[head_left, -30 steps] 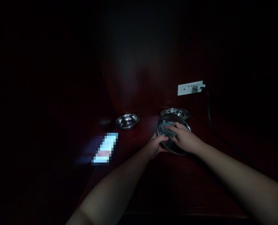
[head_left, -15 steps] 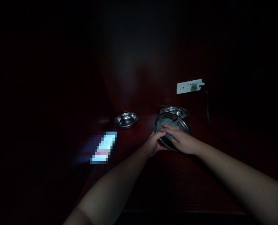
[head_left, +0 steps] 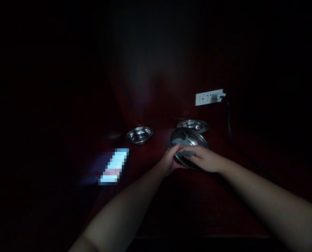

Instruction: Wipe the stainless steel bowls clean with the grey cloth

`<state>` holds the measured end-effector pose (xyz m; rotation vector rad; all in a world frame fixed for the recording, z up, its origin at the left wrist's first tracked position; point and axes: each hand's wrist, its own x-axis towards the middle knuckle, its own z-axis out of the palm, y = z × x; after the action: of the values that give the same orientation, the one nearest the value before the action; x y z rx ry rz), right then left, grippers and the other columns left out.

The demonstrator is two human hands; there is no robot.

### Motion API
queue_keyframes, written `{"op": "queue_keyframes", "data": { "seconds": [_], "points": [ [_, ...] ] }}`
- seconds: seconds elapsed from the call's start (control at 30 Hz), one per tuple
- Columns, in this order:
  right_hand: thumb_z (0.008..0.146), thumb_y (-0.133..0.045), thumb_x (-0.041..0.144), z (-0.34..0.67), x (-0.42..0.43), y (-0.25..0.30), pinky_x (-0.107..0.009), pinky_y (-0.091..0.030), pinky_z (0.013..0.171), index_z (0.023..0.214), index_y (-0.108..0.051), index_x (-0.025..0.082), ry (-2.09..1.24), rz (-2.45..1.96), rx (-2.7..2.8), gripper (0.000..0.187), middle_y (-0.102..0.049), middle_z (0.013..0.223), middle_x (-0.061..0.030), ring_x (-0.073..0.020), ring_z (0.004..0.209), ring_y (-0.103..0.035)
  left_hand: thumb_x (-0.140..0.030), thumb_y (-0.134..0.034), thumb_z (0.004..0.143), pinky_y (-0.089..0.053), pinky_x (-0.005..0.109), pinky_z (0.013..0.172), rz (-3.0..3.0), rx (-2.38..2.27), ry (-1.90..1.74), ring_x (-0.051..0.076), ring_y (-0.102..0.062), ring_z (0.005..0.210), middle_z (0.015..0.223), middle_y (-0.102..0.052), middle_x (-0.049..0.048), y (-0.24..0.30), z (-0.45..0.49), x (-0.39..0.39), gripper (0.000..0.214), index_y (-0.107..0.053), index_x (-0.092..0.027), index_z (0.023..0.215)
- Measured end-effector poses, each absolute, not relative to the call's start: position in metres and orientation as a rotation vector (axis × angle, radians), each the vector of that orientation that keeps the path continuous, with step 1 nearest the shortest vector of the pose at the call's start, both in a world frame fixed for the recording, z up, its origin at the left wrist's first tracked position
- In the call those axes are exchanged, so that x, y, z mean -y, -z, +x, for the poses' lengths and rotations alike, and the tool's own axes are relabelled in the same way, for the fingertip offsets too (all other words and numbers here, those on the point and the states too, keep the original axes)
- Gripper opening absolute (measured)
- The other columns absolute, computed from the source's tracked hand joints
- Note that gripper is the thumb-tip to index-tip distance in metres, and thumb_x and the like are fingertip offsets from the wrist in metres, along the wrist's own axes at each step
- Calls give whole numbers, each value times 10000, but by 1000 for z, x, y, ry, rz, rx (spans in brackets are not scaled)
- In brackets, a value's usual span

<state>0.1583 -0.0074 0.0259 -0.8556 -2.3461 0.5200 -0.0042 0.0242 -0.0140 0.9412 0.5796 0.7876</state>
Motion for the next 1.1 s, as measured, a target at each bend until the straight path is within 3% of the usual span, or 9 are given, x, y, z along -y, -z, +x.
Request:
{"op": "queue_keyframes", "data": {
  "seconds": [0.33, 0.6, 1.1],
  "points": [
    [891, -438, 238, 162, 7, -29, -338, -473, 742, 879, -632, 165, -518, -1007, 2319, 207, -667, 835, -51, -177, 761, -594, -533, -541, 801, -545, 454, 725, 936, -584, -790, 312, -609, 1019, 1201, -609, 160, 12, -6, -24, 528, -572, -176, 1189],
    [884, -446, 247, 163, 8, -31, -307, -411, 655, 787, -585, 162, -508, -1085, 2336, 190, -611, 716, -32, -155, 663, -541, -517, -509, 829, -533, 490, 758, 921, -597, -782, 301, -637, 970, 1139, -643, 161, 13, -5, -24, 518, -562, -166, 1207],
    [886, -433, 256, 162, 7, -27, -306, -406, 663, 804, -576, 166, -467, -1082, 2303, 188, -612, 743, -38, -158, 685, -542, -496, -518, 830, -538, 472, 762, 894, -624, -798, 281, -650, 938, 1062, -674, 151, 13, -4, -23, 500, -564, -156, 1193]
  ]
}}
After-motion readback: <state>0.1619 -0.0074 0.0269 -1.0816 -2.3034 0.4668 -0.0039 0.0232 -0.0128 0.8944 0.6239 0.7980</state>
